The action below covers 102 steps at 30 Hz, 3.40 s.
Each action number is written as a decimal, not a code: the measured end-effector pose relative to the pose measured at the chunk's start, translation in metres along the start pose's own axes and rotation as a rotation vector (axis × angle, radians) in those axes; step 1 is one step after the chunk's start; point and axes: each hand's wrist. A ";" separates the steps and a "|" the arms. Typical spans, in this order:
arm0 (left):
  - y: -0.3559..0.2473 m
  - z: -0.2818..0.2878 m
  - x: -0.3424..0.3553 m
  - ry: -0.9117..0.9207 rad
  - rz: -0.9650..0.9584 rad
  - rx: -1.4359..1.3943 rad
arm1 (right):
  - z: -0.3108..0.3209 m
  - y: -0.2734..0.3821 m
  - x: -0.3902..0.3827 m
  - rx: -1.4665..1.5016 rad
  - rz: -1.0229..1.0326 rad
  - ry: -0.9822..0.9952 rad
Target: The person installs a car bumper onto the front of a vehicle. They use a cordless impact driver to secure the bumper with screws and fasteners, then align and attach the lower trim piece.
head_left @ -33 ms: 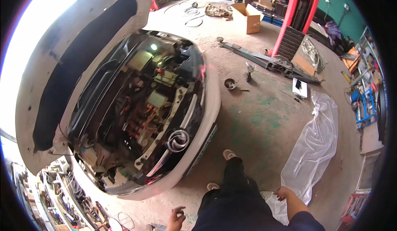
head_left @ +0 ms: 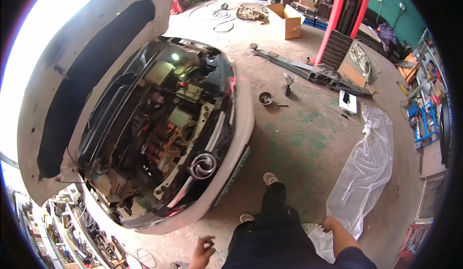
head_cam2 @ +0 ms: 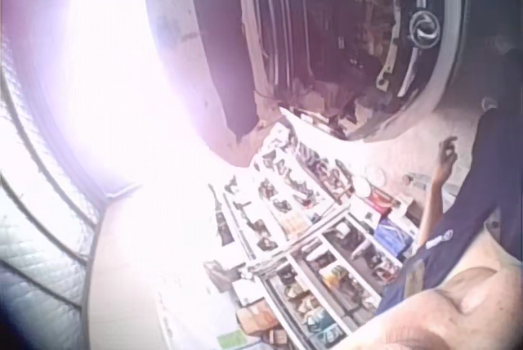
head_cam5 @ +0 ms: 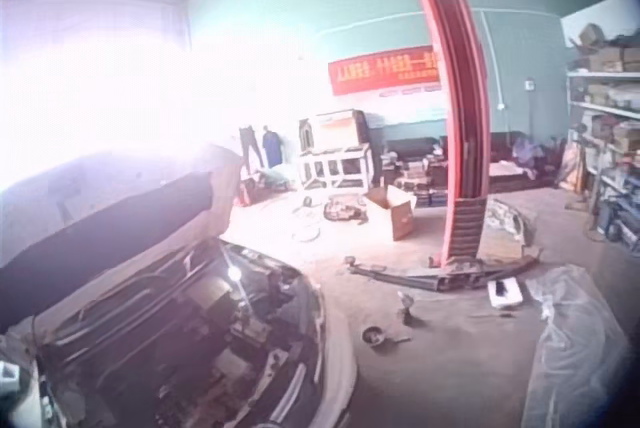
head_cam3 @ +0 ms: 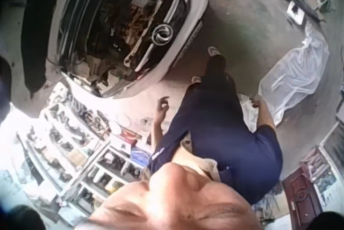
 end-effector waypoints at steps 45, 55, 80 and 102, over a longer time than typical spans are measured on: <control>-0.650 -0.871 0.274 2.153 0.075 0.428 | 0.110 0.000 0.079 1.003 -0.218 -0.328; -0.373 -1.015 0.572 0.703 -0.773 1.676 | 0.248 -0.282 0.036 0.216 -0.109 -0.559; -0.274 -1.788 0.377 0.486 -0.320 1.130 | 0.625 -0.964 0.138 0.632 -0.466 -0.294; 0.159 -1.928 0.270 0.203 -0.156 1.733 | 1.086 -1.467 0.600 0.046 -0.432 -0.724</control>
Point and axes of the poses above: each hand's wrist, its own x-axis towards the middle knuckle, its own z-axis out of the back of the hand, y = z × x, and after that the axes turned 12 degrees about z, right-handed
